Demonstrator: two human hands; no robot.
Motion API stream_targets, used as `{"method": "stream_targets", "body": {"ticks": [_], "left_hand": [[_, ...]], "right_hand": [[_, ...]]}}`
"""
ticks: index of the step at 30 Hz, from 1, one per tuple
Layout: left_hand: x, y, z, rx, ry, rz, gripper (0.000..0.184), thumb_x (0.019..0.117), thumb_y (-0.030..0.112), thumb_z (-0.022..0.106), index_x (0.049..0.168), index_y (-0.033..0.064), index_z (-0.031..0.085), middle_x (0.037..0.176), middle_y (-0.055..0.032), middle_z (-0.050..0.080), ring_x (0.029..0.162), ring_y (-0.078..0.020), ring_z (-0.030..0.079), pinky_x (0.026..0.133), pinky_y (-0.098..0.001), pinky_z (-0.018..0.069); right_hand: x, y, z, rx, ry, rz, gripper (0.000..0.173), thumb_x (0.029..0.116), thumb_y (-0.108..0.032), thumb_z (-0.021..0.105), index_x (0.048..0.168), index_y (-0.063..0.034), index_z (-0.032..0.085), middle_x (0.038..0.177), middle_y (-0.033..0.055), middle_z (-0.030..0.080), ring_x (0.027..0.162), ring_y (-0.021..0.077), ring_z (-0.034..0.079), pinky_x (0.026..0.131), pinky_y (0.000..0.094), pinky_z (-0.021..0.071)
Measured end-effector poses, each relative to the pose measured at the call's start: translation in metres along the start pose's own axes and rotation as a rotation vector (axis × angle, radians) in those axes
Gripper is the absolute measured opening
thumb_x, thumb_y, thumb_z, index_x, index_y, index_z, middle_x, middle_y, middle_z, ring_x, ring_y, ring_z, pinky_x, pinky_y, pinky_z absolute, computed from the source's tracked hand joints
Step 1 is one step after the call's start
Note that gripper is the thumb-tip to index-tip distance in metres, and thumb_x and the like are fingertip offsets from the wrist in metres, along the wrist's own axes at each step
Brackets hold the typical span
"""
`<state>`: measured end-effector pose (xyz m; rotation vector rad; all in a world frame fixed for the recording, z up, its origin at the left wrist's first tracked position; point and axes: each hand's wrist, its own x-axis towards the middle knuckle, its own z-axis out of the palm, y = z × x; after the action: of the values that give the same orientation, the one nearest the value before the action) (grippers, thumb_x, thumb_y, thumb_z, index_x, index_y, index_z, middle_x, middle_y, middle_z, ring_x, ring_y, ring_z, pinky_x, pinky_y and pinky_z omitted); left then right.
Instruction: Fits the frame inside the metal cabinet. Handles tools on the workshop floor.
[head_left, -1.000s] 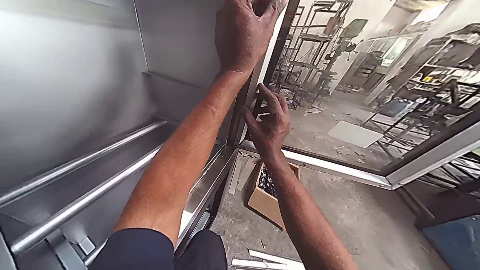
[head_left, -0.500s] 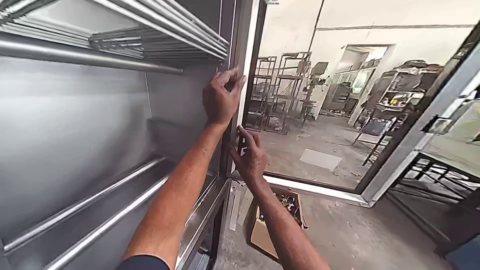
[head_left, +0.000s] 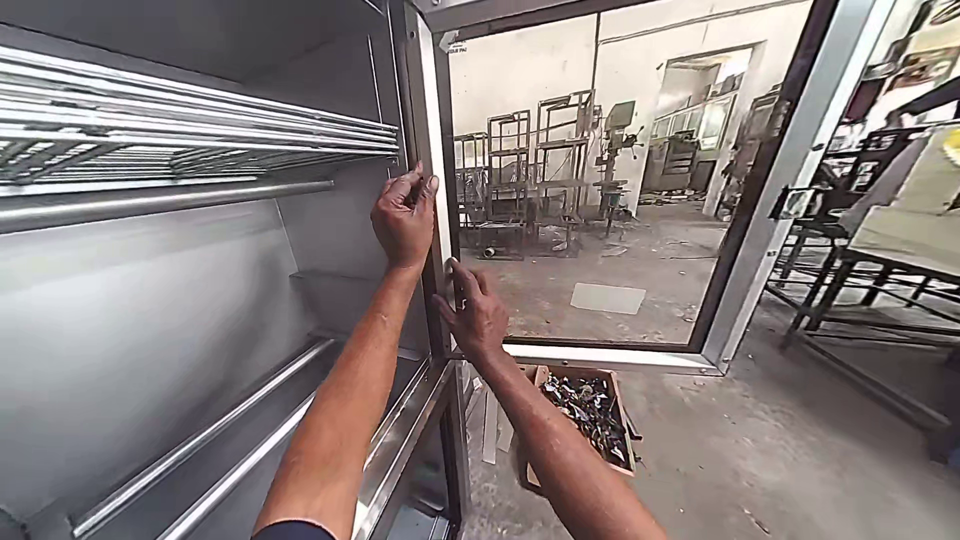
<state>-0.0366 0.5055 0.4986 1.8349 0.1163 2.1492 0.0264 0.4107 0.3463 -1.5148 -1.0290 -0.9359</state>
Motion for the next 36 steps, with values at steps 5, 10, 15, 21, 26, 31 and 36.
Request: {"method": "stream_targets", "body": {"ticks": [5, 10, 15, 21, 26, 31, 36], "left_hand": [[-0.001, -0.003, 0.004, -0.11, 0.048, 0.031, 0.028, 0.0907, 0.022, 0.078, 0.115, 0.008, 0.075, 0.107, -0.0015, 0.076, 0.098, -0.0071, 0.071, 0.088, -0.0282, 0.0589], [0.002, -0.006, 0.002, -0.161, 0.018, 0.017, 0.028, 0.0898, 0.02, 0.079, 0.115, 0.0079, 0.075, 0.106, -0.0011, 0.076, 0.094, -0.0079, 0.071, 0.084, -0.0286, 0.0596], [0.002, -0.009, 0.003, -0.229, 0.011, 0.018, 0.029, 0.0879, 0.018, 0.081, 0.114, 0.0075, 0.075, 0.105, -0.0015, 0.076, 0.095, -0.0098, 0.072, 0.084, -0.031, 0.0613], [0.006, 0.005, -0.004, 0.05, -0.025, 0.005, 0.035, 0.0893, 0.033, 0.08, 0.116, 0.0109, 0.077, 0.105, 0.0006, 0.076, 0.098, -0.0071, 0.071, 0.091, -0.0303, 0.0574], [0.009, 0.007, -0.001, -0.197, -0.015, -0.136, 0.028, 0.0831, 0.019, 0.084, 0.107, 0.0085, 0.074, 0.092, 0.0019, 0.075, 0.081, -0.0078, 0.072, 0.072, -0.0311, 0.0622], [0.009, 0.002, -0.001, -0.211, -0.029, -0.088, 0.03, 0.0842, 0.021, 0.084, 0.11, 0.0082, 0.075, 0.1, 0.0011, 0.077, 0.092, -0.0065, 0.072, 0.084, -0.0305, 0.0614], [0.006, 0.004, -0.006, 0.126, -0.034, 0.069, 0.029, 0.0956, 0.034, 0.072, 0.111, 0.0104, 0.079, 0.11, -0.0047, 0.076, 0.103, -0.0131, 0.07, 0.094, -0.033, 0.0556]], "right_hand": [[-0.002, 0.001, 0.003, 0.008, 0.0, -0.003, 0.053, 0.0858, -0.042, 0.079, 0.135, -0.0294, 0.067, 0.115, 0.0021, 0.07, 0.08, 0.0176, 0.07, 0.058, 0.0393, 0.0569], [-0.003, 0.002, 0.004, 0.038, 0.0, -0.009, 0.053, 0.0861, -0.042, 0.079, 0.136, -0.0294, 0.067, 0.116, 0.0027, 0.07, 0.08, 0.0167, 0.069, 0.059, 0.0382, 0.0568], [-0.004, 0.002, 0.005, 0.035, 0.027, -0.031, 0.05, 0.0859, -0.041, 0.079, 0.134, -0.0294, 0.069, 0.116, 0.0021, 0.07, 0.083, 0.0153, 0.069, 0.06, 0.0364, 0.0572], [-0.006, 0.0, 0.007, 0.029, 0.065, -0.033, 0.048, 0.0861, -0.039, 0.079, 0.132, -0.0282, 0.071, 0.117, 0.0045, 0.071, 0.091, 0.0182, 0.071, 0.067, 0.0367, 0.0594], [-0.005, -0.003, 0.003, 0.09, 0.032, 0.028, 0.056, 0.0846, -0.038, 0.081, 0.135, -0.0172, 0.067, 0.113, 0.008, 0.071, 0.082, 0.0189, 0.07, 0.066, 0.0386, 0.0595], [-0.006, -0.004, 0.004, 0.105, 0.023, 0.034, 0.053, 0.0862, -0.036, 0.081, 0.135, -0.021, 0.067, 0.117, 0.0071, 0.069, 0.087, 0.0183, 0.07, 0.07, 0.0382, 0.0605], [-0.006, -0.005, 0.007, 0.092, 0.021, 0.049, 0.053, 0.0864, -0.037, 0.08, 0.136, -0.0234, 0.067, 0.117, 0.0073, 0.068, 0.087, 0.0184, 0.069, 0.068, 0.0385, 0.0594]]}}
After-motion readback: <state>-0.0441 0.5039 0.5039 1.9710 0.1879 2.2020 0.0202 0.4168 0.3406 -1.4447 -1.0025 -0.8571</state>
